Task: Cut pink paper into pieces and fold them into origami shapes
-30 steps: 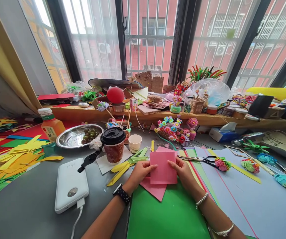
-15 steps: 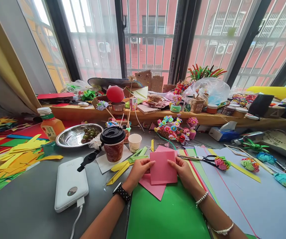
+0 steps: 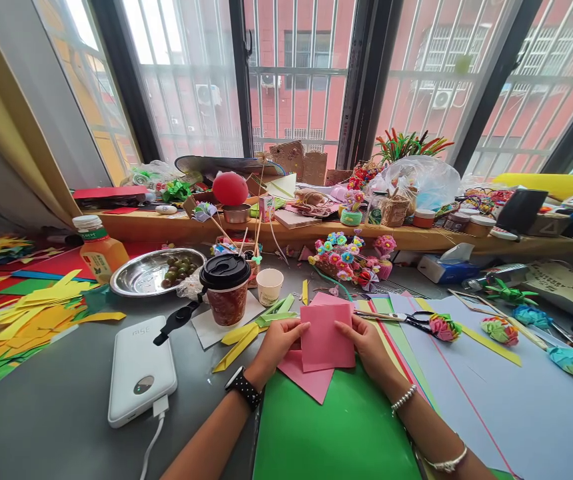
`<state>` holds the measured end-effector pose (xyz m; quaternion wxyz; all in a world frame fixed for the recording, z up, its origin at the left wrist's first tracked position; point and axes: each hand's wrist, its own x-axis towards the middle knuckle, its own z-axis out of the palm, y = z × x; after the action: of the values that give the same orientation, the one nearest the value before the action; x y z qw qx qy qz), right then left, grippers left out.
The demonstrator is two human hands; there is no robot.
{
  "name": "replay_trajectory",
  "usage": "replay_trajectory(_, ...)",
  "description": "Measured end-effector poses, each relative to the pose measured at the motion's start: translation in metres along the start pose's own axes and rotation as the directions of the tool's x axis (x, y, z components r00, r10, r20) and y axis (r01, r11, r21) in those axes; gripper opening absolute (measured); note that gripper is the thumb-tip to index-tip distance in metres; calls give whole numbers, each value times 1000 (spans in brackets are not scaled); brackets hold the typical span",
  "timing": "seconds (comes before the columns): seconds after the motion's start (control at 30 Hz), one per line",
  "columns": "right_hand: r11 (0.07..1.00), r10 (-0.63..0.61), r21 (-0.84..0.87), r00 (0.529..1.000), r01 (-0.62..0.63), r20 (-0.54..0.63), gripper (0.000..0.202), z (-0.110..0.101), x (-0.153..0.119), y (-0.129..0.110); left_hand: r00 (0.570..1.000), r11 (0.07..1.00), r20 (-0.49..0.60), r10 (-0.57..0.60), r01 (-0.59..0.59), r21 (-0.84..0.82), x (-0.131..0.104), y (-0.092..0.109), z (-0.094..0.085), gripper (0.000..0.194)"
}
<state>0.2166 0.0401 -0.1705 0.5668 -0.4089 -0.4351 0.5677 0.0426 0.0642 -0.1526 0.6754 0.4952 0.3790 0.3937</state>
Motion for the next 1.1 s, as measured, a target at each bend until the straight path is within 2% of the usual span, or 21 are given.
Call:
replay_trajectory(0.57, 1000, 16, -2, 1000, -16, -18, 23, -2, 2, 2, 1000, 1000, 6, 5, -5, -5, 2, -2, 0, 28)
replay_trajectory(0.87, 997, 75, 38, 986, -70, -152, 19, -5, 4, 2, 1000, 1000, -10, 12, -12, 10, 6, -8, -3, 27)
replay_trajectory(0.97, 997, 66, 44, 984, -59, -166, 19, -5, 4, 4, 999, 1000, -40, 14, -13, 24, 5, -7, -3, 25)
replay_trajectory(1.1, 997, 71, 47, 987, -65, -147, 19, -5, 4, 3, 991, 999, -134, 25, -22, 29, 3, -3, -3, 25)
